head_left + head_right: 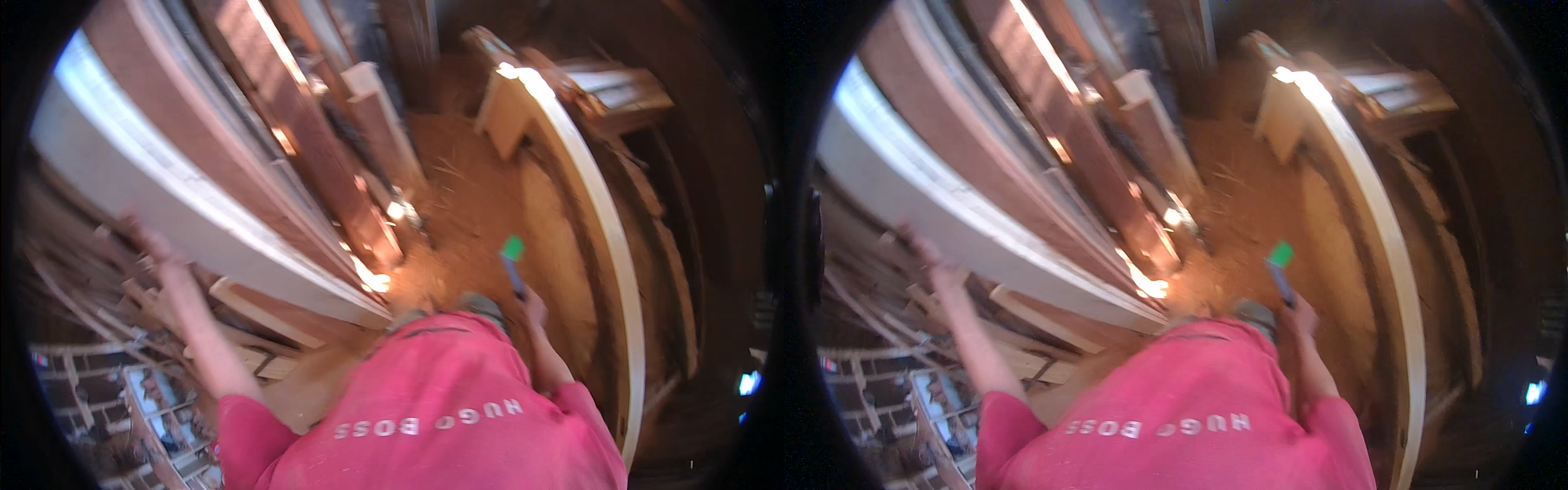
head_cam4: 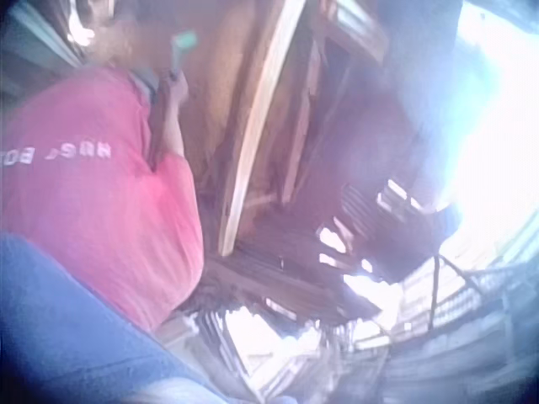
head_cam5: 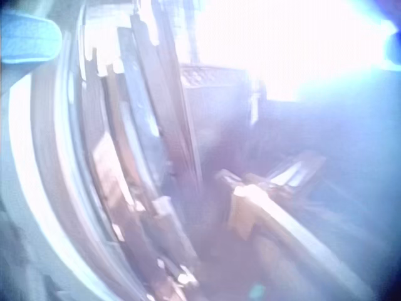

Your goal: The person marks lines on a wooden plank using a square and a pencil, then moves the plank to a different area of the workshop.

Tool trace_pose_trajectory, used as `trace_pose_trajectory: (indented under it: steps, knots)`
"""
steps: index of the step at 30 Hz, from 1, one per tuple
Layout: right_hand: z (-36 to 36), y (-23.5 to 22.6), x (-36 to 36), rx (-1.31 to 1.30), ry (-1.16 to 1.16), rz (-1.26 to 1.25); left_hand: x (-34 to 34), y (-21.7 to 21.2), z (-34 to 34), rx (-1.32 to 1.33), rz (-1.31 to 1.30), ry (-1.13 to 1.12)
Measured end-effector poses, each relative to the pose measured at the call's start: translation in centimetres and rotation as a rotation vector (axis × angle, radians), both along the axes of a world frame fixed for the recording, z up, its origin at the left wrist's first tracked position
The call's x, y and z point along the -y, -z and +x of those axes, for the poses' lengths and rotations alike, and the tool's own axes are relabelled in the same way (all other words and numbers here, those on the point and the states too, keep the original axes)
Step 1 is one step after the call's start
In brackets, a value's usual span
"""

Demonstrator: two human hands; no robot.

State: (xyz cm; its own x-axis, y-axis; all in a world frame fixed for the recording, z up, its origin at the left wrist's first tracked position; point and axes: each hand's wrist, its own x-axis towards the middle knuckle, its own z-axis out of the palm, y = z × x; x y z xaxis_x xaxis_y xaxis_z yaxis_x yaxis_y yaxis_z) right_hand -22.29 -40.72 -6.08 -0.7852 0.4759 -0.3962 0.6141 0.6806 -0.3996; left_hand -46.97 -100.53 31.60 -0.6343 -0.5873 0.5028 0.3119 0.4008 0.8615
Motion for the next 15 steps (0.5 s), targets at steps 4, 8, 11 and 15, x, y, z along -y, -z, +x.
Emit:
trace_pose_trajectory:
  steps: [4,8,11,15]
  knots:
    - [10.4,3.6,-4.3,-0.088,0.251,-0.143,-0.5,1.5,-5.2,0.040,0.113,0.288]
    - [13.9,6.0,-2.4,0.026,0.359,-0.055,3.5,1.7,-6.7,0.108,0.241,0.290]
    - [13.1,7.1,-0.9,0.078,0.361,-0.060,6.5,1.2,-6.5,0.160,0.227,0.380]
    - [10.7,8.2,-0.8,0.067,0.424,-0.145,4.4,2.1,-7.9,0.010,0.367,0.329]
